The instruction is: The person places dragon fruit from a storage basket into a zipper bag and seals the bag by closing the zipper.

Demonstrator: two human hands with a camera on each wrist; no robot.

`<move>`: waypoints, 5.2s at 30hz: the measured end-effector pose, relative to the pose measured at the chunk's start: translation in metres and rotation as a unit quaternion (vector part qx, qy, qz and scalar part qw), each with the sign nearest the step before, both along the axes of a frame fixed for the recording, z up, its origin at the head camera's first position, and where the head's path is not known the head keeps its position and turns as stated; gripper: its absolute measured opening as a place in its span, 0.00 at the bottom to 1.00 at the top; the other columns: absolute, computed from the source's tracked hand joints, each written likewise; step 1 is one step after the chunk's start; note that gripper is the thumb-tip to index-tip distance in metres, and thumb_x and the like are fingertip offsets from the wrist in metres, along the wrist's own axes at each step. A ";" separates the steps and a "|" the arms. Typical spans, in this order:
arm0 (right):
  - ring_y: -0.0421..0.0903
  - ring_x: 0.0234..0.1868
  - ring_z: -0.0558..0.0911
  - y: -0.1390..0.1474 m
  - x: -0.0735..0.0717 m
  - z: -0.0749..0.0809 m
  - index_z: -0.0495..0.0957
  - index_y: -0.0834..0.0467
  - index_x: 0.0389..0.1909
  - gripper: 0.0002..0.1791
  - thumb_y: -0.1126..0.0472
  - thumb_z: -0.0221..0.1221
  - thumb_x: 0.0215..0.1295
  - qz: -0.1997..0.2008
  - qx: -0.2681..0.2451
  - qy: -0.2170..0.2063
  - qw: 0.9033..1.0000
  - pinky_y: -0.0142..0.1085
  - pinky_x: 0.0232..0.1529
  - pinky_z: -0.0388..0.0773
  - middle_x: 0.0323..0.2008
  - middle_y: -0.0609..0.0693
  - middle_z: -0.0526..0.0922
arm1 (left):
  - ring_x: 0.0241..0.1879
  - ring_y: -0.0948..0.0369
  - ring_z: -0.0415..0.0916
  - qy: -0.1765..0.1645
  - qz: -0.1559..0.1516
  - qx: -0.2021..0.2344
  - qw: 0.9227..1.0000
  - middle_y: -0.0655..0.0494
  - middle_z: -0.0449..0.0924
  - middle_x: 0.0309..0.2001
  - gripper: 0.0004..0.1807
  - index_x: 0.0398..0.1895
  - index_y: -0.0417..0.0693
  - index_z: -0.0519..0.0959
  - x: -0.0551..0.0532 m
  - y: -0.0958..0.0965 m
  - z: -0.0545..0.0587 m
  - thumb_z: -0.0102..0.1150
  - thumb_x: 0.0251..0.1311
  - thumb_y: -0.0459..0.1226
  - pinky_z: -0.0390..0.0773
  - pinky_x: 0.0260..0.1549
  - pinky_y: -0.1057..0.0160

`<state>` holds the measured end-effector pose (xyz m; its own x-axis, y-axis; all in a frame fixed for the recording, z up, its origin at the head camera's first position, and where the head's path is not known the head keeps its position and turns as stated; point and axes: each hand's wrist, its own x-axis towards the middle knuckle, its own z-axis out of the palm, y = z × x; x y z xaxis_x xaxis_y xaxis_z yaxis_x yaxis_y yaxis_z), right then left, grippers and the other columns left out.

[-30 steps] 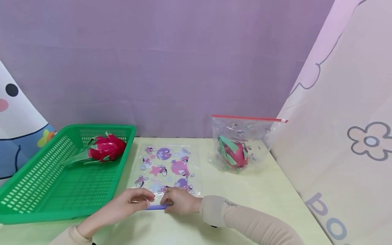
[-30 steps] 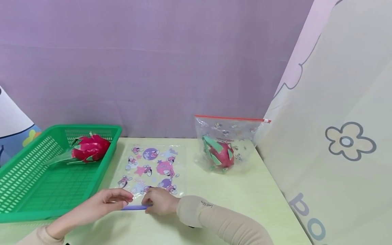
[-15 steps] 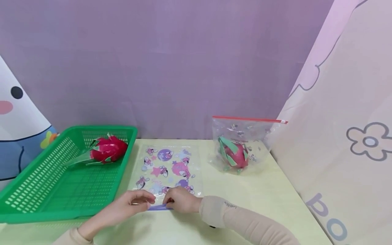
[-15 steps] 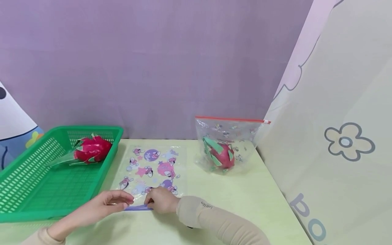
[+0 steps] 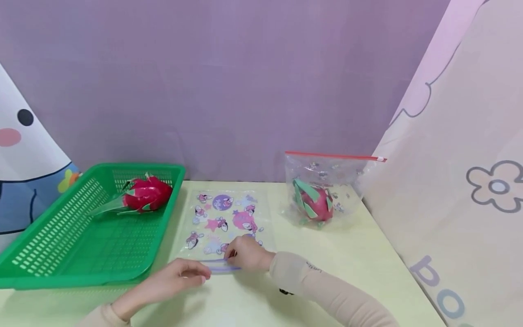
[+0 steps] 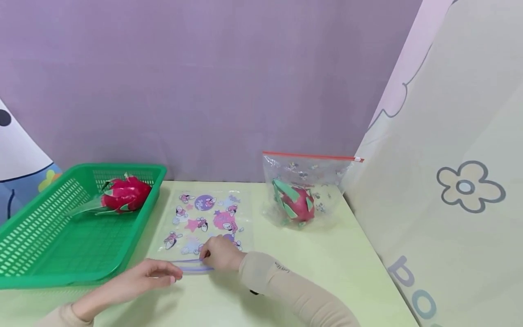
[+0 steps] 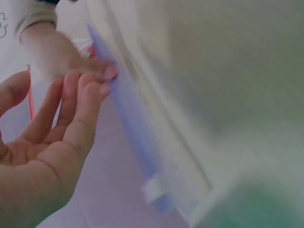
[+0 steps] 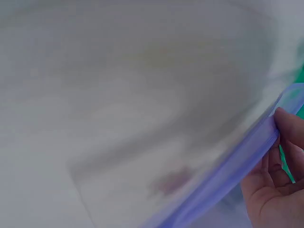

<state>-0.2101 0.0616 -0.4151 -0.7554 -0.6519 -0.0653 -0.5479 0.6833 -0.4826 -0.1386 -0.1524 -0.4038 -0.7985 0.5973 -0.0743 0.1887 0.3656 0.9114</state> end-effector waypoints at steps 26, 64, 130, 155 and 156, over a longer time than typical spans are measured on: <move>0.33 0.25 0.78 0.008 0.009 0.049 0.84 0.60 0.31 0.04 0.67 0.63 0.55 -0.061 -0.199 -0.089 0.974 0.23 0.29 0.76 0.30 0.51 0.85 | 0.52 0.51 0.74 -0.106 0.280 0.175 0.938 0.35 0.72 0.55 0.28 0.61 0.30 0.62 -0.028 0.055 0.000 0.54 0.61 0.36 0.75 0.51 0.57; 0.46 0.31 0.83 0.081 -0.031 0.138 0.85 0.58 0.29 0.07 0.70 0.60 0.54 -0.201 -0.123 0.263 0.936 0.40 0.37 0.78 0.28 0.51 0.85 | 0.22 0.66 0.69 0.099 0.470 0.183 0.858 0.63 0.74 0.24 0.01 0.28 0.41 0.78 -0.025 0.038 0.016 0.61 0.53 0.30 0.70 0.20 0.71; 0.40 0.27 0.82 0.058 -0.027 0.130 0.86 0.58 0.30 0.04 0.64 0.65 0.53 -0.166 -0.137 0.147 0.966 0.30 0.29 0.77 0.28 0.49 0.86 | 0.48 0.44 0.74 0.280 0.227 -0.146 0.921 0.45 0.74 0.53 0.22 0.56 0.45 0.72 -0.008 -0.063 0.091 0.58 0.59 0.42 0.77 0.44 0.51; 0.39 0.29 0.82 0.054 -0.030 0.123 0.86 0.55 0.30 0.04 0.63 0.64 0.54 -0.163 -0.116 0.148 0.969 0.31 0.30 0.78 0.29 0.47 0.85 | 0.62 0.29 0.42 0.187 0.103 -0.368 0.905 0.24 0.43 0.65 0.63 0.67 0.27 0.48 -0.095 -0.150 0.064 0.66 0.38 0.61 0.51 0.53 0.28; 0.39 0.29 0.82 0.054 -0.030 0.123 0.86 0.55 0.30 0.04 0.63 0.64 0.54 -0.163 -0.115 0.146 0.969 0.31 0.31 0.78 0.29 0.47 0.85 | 0.61 0.28 0.42 0.183 0.099 -0.367 0.907 0.24 0.43 0.65 0.63 0.66 0.26 0.48 -0.096 -0.151 0.062 0.66 0.38 0.60 0.50 0.53 0.28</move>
<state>-0.2399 0.1156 -0.2918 -0.8878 -0.3480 0.3012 -0.4577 0.7355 -0.4996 -0.2351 -0.3033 -0.3415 -0.9365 0.3354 -0.1024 0.2927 0.9085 0.2984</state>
